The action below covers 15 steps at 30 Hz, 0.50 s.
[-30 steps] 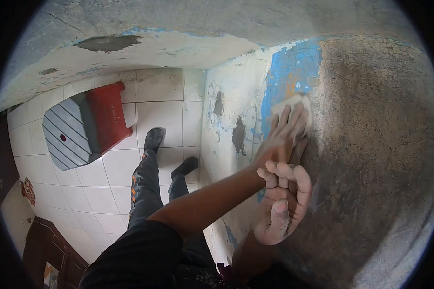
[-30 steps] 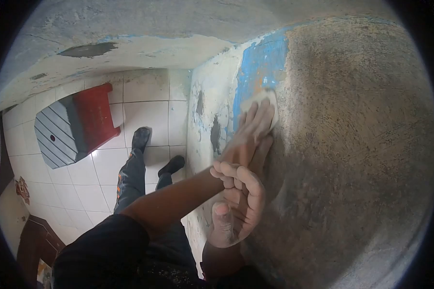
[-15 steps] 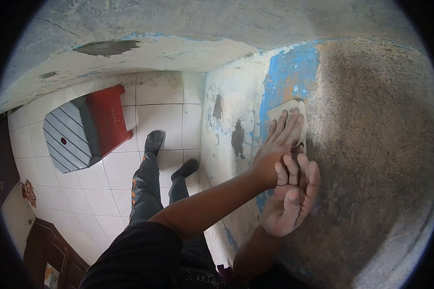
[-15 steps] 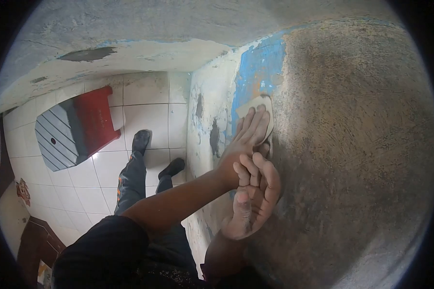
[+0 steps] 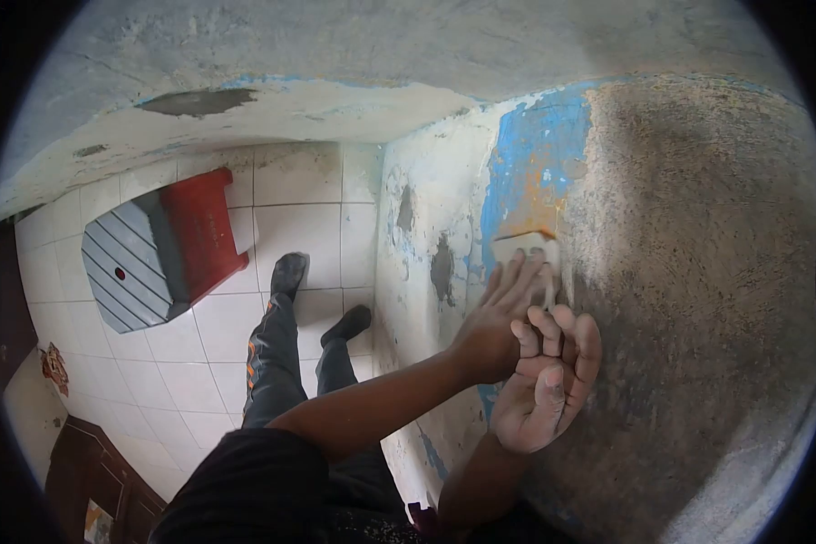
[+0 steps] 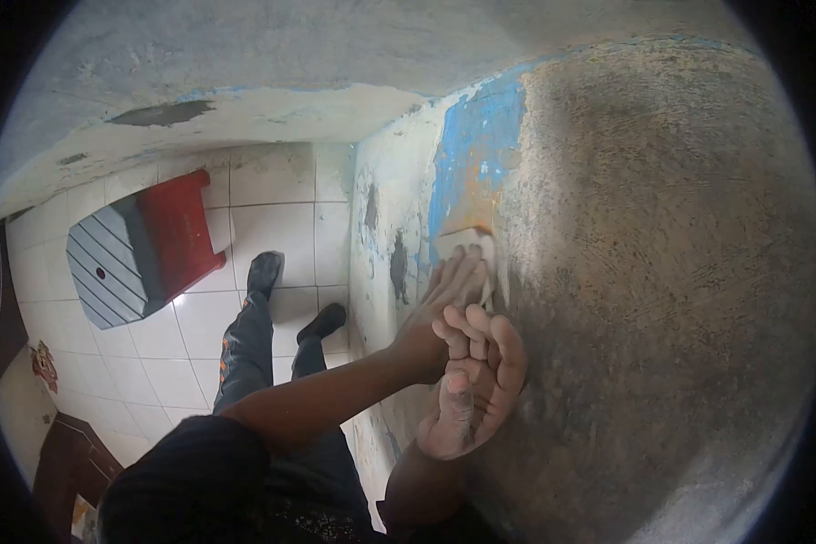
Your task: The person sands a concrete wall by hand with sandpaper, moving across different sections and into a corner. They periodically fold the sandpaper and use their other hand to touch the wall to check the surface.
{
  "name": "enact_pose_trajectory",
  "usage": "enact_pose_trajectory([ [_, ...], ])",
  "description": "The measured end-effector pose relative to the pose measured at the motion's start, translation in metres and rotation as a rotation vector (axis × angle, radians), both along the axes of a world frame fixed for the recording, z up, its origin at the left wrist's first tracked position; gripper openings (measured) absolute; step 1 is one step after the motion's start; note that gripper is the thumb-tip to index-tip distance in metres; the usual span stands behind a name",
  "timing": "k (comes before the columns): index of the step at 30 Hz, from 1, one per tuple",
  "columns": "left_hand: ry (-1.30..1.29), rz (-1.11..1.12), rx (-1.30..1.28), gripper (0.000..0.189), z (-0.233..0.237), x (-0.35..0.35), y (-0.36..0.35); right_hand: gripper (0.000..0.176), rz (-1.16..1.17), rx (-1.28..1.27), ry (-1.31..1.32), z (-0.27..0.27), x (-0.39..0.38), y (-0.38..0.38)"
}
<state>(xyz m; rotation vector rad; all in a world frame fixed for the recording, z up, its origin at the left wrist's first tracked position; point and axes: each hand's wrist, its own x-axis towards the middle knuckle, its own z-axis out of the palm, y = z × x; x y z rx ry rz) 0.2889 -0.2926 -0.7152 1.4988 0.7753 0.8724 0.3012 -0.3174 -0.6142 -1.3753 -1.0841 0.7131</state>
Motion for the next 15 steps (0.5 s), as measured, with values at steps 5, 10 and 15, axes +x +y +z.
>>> enact_pose_trajectory([
  [5, -0.139, 0.111, -0.038, 0.068, -0.001, 0.006, 0.012, 0.056, -0.016, -0.005, -0.019, 0.006, -0.003, 0.002],
  [10, -0.098, 0.168, -0.149, 0.056, -0.017, 0.007, 0.022, 0.057, -0.006, 0.002, -0.010, 0.010, -0.004, 0.002],
  [15, -0.167, 0.019, 0.054, 0.071, 0.004, -0.004, 0.017, 0.058, -0.003, 0.021, 0.018, 0.008, -0.001, 0.000],
])
